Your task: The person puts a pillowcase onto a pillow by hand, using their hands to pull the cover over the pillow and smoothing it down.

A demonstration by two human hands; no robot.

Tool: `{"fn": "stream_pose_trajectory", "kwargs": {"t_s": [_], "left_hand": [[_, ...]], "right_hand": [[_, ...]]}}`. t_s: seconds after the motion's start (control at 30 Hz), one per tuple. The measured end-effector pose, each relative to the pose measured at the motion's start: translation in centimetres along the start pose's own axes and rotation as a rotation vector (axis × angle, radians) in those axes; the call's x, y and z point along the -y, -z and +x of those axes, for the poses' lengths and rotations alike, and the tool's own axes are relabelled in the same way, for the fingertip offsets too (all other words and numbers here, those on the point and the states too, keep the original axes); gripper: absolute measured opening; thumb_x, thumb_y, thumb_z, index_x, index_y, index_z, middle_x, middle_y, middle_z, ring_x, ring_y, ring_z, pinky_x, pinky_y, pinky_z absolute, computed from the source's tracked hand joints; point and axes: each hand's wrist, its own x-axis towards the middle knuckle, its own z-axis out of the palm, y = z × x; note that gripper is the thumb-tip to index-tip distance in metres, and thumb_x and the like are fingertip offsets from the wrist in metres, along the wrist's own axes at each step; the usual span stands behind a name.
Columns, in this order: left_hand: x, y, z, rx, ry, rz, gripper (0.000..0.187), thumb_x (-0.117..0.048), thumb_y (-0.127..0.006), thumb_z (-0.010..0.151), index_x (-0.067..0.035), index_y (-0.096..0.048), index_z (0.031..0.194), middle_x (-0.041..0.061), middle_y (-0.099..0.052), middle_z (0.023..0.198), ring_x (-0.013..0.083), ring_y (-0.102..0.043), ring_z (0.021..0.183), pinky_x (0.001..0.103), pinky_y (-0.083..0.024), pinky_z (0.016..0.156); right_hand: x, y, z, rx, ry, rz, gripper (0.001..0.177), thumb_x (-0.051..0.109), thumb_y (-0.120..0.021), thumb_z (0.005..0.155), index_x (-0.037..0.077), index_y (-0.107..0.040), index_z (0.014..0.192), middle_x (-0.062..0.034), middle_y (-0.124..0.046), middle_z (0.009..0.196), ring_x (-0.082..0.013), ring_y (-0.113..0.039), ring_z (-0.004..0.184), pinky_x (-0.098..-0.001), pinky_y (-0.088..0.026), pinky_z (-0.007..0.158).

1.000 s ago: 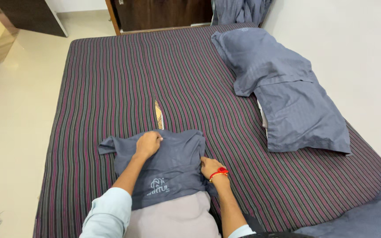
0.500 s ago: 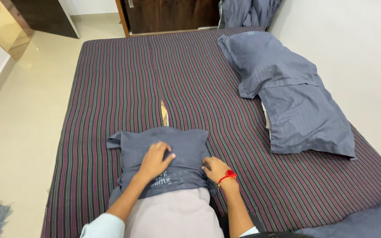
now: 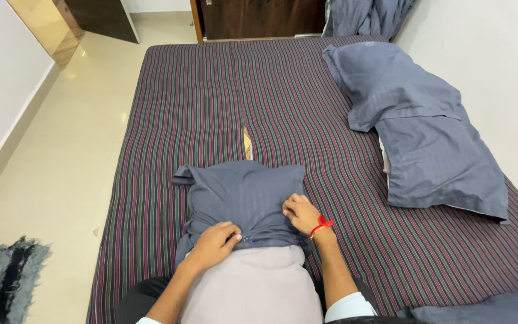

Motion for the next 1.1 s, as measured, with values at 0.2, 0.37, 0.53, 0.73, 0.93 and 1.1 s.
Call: {"fn": "stream_pose_trajectory", "kwargs": {"t_s": [0.2, 0.37, 0.53, 0.73, 0.93, 1.1], "left_hand": [[5.4, 3.6, 0.2, -0.256, 0.21, 0.049, 0.025, -0.021, -0.071, 0.085, -0.006, -0.071, 0.105, 0.009, -0.068, 0.099, 0.028, -0.066, 0.095, 0.04, -0.053, 0.082], [8.8, 2.4, 0.4, -0.413, 0.241, 0.173, 0.017, -0.019, -0.072, 0.085, -0.01, -0.077, 0.097, 0.004, -0.067, 0.115, 0.0273, -0.062, 0.113, 0.039, -0.051, 0.095], [11.6, 2.4, 0.1, -0.276, 0.141, 0.038, 0.01, -0.011, -0.067, 0.084, -0.005, -0.071, 0.091, 0.007, -0.071, 0.105, 0.028, -0.066, 0.105, 0.039, -0.052, 0.091], [12.6, 2.3, -2.3, -0.116, 0.193, -0.196, 0.009, -0.008, -0.065, 0.081, 0.0, -0.065, 0.086, 0.014, -0.066, 0.083, 0.03, -0.064, 0.086, 0.039, -0.052, 0.081], [11.2, 2.3, -0.5, -0.38, 0.123, -0.039, 0.013, -0.015, -0.068, 0.086, -0.004, -0.07, 0.091, 0.01, -0.068, 0.087, 0.026, -0.062, 0.085, 0.037, -0.048, 0.075], [11.1, 1.1, -2.5, -0.195, 0.328, -0.265, 0.013, -0.016, -0.068, 0.09, -0.003, -0.068, 0.093, 0.01, -0.064, 0.07, 0.0274, -0.061, 0.067, 0.039, -0.048, 0.064]], "right_hand": [[-1.5, -0.1, -1.9, 0.454, -0.251, 0.216, 0.012, 0.016, -0.066, 0.092, 0.005, -0.07, 0.093, -0.0083, -0.068, 0.082, -0.0196, -0.061, 0.076, -0.0348, -0.052, 0.075], [3.6, 1.0, -0.2, 0.013, -0.223, 0.207, 0.017, 0.015, -0.074, 0.081, 0.006, -0.067, 0.094, -0.0057, -0.062, 0.086, -0.0203, -0.062, 0.075, -0.0343, -0.052, 0.072], [6.1, 0.1, 1.5, -0.172, 0.025, 0.129, 0.017, 0.018, -0.075, 0.086, 0.006, -0.07, 0.096, -0.0061, -0.063, 0.09, -0.0229, -0.06, 0.086, -0.0351, -0.049, 0.078], [4.6, -0.2, 1.5, -0.125, 0.065, 0.056, 0.014, 0.018, -0.067, 0.091, 0.004, -0.068, 0.09, -0.0071, -0.063, 0.09, -0.0271, -0.057, 0.087, -0.0377, -0.047, 0.08], [3.3, -0.3, 1.1, 0.158, 0.054, 0.107, 0.022, 0.021, -0.06, 0.095, 0.002, -0.064, 0.086, -0.0099, -0.063, 0.083, -0.0279, -0.058, 0.086, -0.0389, -0.047, 0.082], [2.9, -0.4, 1.2, -0.001, -0.039, 0.115, 0.021, 0.021, -0.061, 0.094, 0.001, -0.065, 0.089, -0.011, -0.065, 0.082, -0.0286, -0.06, 0.082, -0.0402, -0.047, 0.078]]}}
